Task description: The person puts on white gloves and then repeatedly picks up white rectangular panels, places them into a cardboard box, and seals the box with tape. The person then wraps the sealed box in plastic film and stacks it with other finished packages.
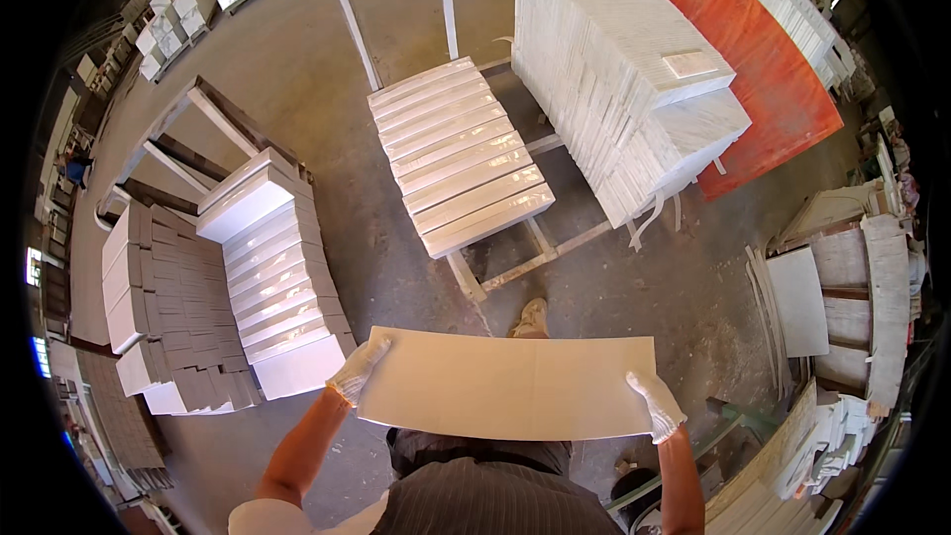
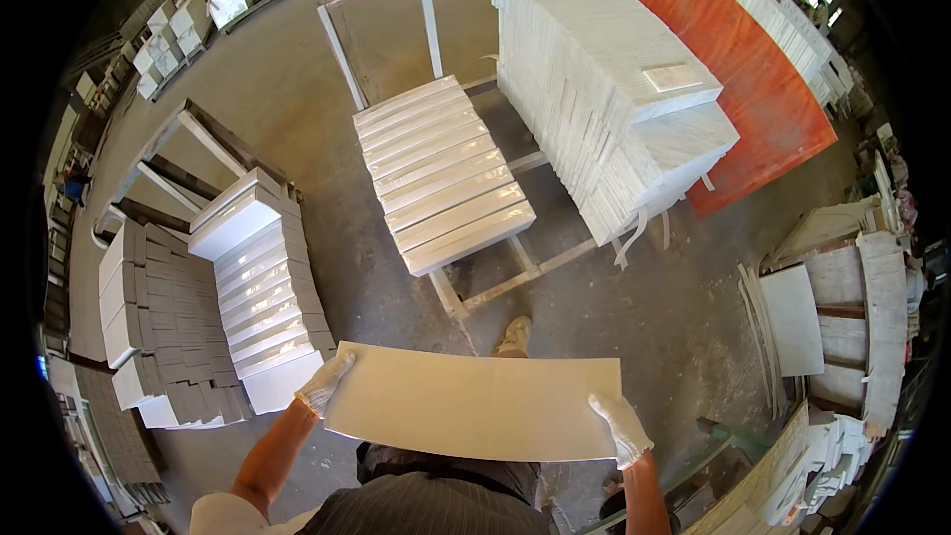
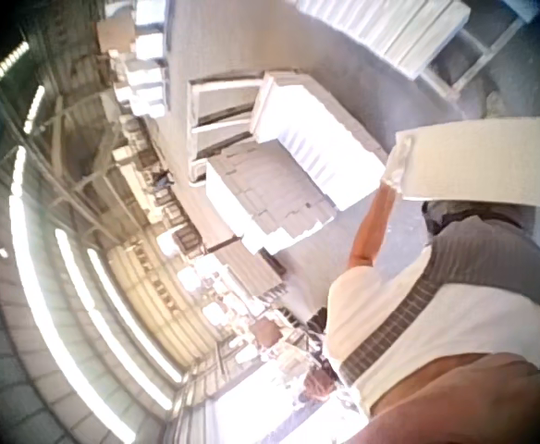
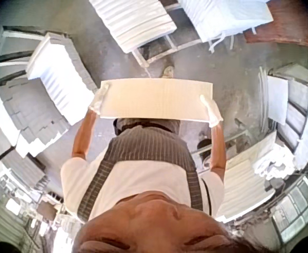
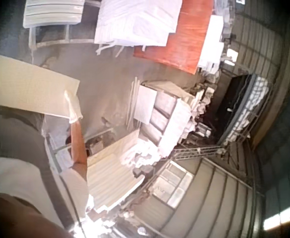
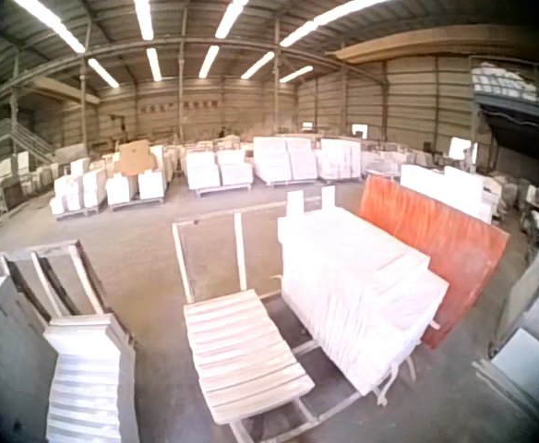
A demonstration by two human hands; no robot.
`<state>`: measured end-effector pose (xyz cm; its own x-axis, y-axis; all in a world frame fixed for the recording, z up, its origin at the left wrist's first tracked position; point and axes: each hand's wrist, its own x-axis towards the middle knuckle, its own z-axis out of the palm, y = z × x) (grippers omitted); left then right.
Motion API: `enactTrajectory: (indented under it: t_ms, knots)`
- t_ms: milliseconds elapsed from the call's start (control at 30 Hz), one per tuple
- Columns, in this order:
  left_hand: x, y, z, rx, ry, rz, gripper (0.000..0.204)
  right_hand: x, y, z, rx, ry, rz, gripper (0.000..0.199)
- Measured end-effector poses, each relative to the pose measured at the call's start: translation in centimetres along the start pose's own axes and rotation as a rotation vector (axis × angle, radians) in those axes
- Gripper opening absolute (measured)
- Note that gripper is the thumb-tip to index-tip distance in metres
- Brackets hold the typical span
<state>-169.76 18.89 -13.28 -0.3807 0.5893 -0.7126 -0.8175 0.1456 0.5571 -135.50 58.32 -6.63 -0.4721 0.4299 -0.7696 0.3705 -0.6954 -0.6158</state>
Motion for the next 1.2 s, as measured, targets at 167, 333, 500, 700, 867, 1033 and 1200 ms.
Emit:
enactTrajectory:
  t_ms: [167, 333, 500, 700, 867, 1033, 1200]
  knots:
    - [8.7, 1.5, 6.4, -0.055, 0.028, -0.013, 0.063, 12.3, -9.1, -2.8, -0.208, -0.026, 0.063, 0.04]
    - [19.5, -0.7, 6.2, 0.025, 0.295, -0.086, 0.083, 24.6, -12.0, -3.3, -0.245, -0.008, 0.106, 0.043]
    - [30.1, -3.1, 2.6, -0.067, 0.459, -0.235, 0.091, 38.0, -9.4, -3.5, -0.282, -0.1, 0.098, 0.049]
    - [40.4, -7.3, -3.5, -0.178, 0.642, -0.296, 0.089, 51.9, -4.5, -2.1, -0.313, -0.16, 0.147, 0.057]
    - [46.6, -11.3, -8.1, -0.04, 0.582, -0.146, 0.075, 61.7, -0.5, -0.9, -0.314, -0.197, 0.188, 0.065]
    - [52.3, -17.3, -14.6, 0.497, 0.497, 0.005, 0.059, 69.3, 2.4, 0.8, -0.3, -0.285, 0.106, 0.065]
    - [57.0, -17.9, -16.6, -0.33, 0.709, -0.068, 0.056, 75.3, 4.4, 1.2, -0.369, -0.278, 0.123, 0.066]
